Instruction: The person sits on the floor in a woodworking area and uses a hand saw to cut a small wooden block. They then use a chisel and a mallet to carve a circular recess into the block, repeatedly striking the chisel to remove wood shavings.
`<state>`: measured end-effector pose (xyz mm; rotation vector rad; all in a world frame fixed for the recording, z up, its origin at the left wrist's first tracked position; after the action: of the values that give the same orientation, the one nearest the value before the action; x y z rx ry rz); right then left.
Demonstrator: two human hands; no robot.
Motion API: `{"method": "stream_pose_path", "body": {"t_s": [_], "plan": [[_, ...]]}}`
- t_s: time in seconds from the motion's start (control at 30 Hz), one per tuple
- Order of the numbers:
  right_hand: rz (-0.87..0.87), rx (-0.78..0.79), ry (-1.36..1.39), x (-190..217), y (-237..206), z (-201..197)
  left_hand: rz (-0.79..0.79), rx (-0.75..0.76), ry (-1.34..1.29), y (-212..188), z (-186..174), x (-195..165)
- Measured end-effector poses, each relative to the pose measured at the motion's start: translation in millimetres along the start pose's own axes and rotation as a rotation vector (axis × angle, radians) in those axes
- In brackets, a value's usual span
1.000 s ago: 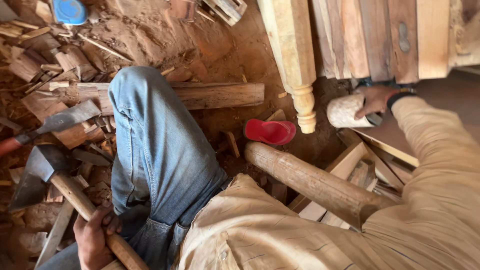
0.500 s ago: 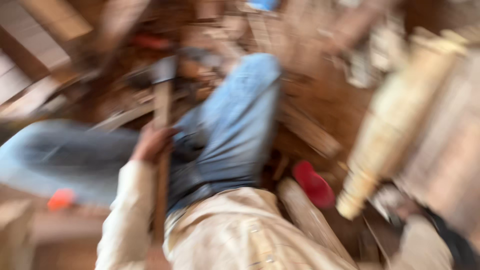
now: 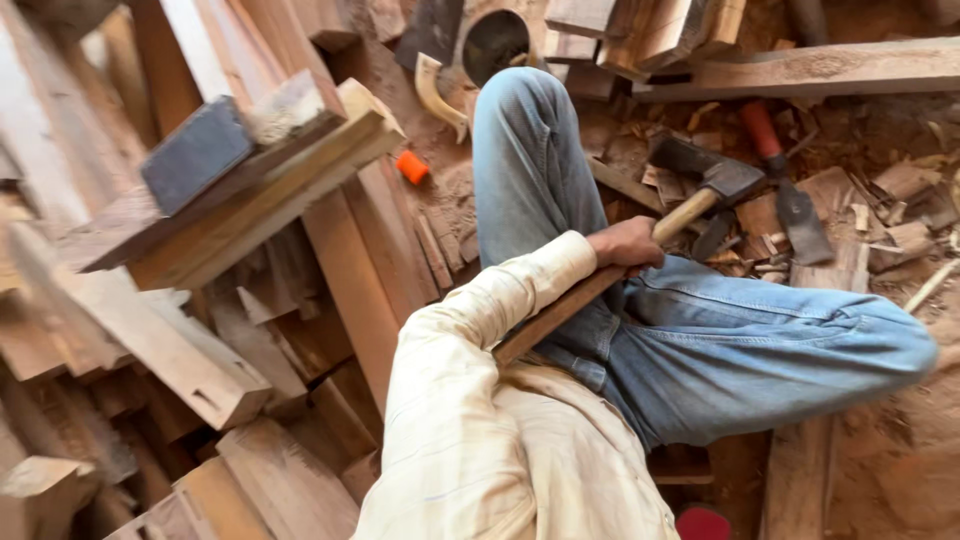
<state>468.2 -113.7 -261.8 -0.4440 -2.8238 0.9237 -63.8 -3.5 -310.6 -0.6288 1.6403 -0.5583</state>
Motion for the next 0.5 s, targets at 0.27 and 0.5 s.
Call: {"method": "stream_pose_path", "body": {"t_s": [0.27,0.5], "plan": [[-0.200,0.185,0.036,21,-86,-43,0.160,-0.161,0.322,21,6,24],[-0.506,0.308,0.181,87,-114,-111,0.064,-0.100,0.192,15,9,26]]}}
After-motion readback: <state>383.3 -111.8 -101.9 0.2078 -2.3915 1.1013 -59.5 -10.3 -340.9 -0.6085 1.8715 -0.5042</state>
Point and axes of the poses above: each hand's wrist, its own y-axis towards the middle knuckle, its own z-axis out of the palm, x = y × z, the point moved 3 cm from there along y, towards the middle knuckle, and after that the axes turned 12 degrees about -x, right-handed, at the moved point
